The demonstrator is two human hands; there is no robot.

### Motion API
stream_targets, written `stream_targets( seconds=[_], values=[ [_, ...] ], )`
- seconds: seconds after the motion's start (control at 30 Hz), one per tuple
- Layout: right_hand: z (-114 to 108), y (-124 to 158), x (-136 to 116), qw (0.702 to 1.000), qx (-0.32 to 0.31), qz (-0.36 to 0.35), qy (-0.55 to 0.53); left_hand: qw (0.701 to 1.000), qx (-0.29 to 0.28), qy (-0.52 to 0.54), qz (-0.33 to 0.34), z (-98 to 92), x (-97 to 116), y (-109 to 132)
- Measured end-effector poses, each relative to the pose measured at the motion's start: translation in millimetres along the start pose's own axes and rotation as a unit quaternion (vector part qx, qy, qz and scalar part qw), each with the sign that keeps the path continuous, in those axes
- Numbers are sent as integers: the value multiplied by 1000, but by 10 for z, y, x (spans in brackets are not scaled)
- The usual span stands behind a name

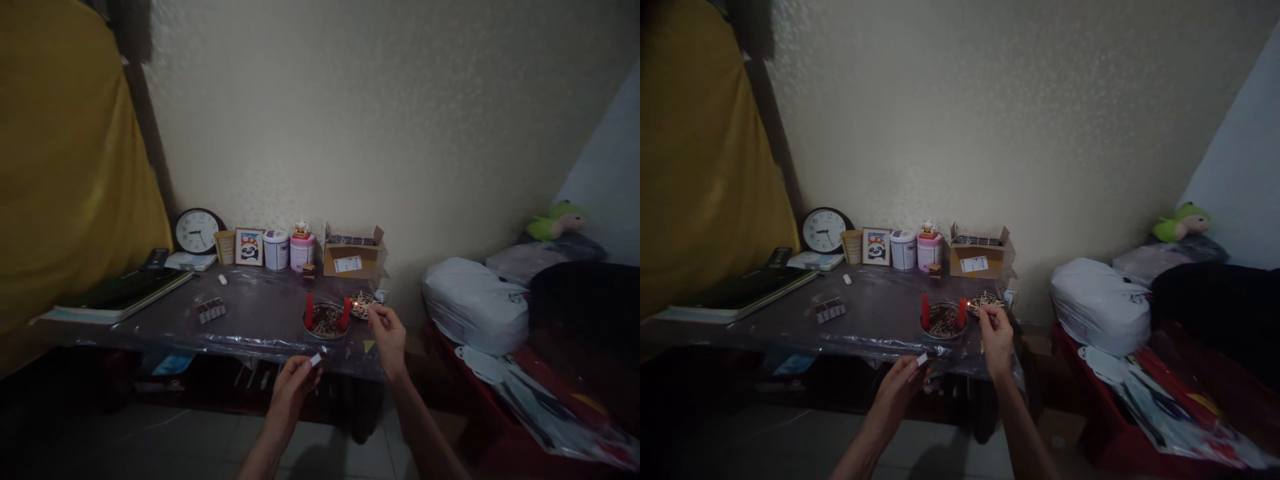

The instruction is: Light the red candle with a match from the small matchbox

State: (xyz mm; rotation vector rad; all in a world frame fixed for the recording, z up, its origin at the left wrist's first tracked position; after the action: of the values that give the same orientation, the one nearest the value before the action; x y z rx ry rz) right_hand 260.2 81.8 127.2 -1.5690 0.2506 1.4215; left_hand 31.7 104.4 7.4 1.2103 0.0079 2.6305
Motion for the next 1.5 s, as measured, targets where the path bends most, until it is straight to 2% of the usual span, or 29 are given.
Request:
stream_targets(
  seconds=[0.63, 1.5],
  values=[
    [216, -132, 144, 999, 18, 22, -25, 1000, 1, -8, -7, -17, -36, -24],
    [248, -133, 154, 999, 13, 30, -34, 1000, 3, 0, -24, -45, -94, -41]
  ],
)
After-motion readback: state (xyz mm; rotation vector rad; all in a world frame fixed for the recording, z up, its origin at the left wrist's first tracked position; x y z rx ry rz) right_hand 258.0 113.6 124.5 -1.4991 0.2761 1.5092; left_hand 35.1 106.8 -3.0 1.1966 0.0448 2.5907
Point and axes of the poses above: each hand's wrist, its own y-axis away from the middle knuckle, its own z-axis out of the palm, x = y × z, the point moved 10 cm from there along -y, towards the middle knuckle, and after that the axes turned 7 degrees about x, right-handed, at the moved point
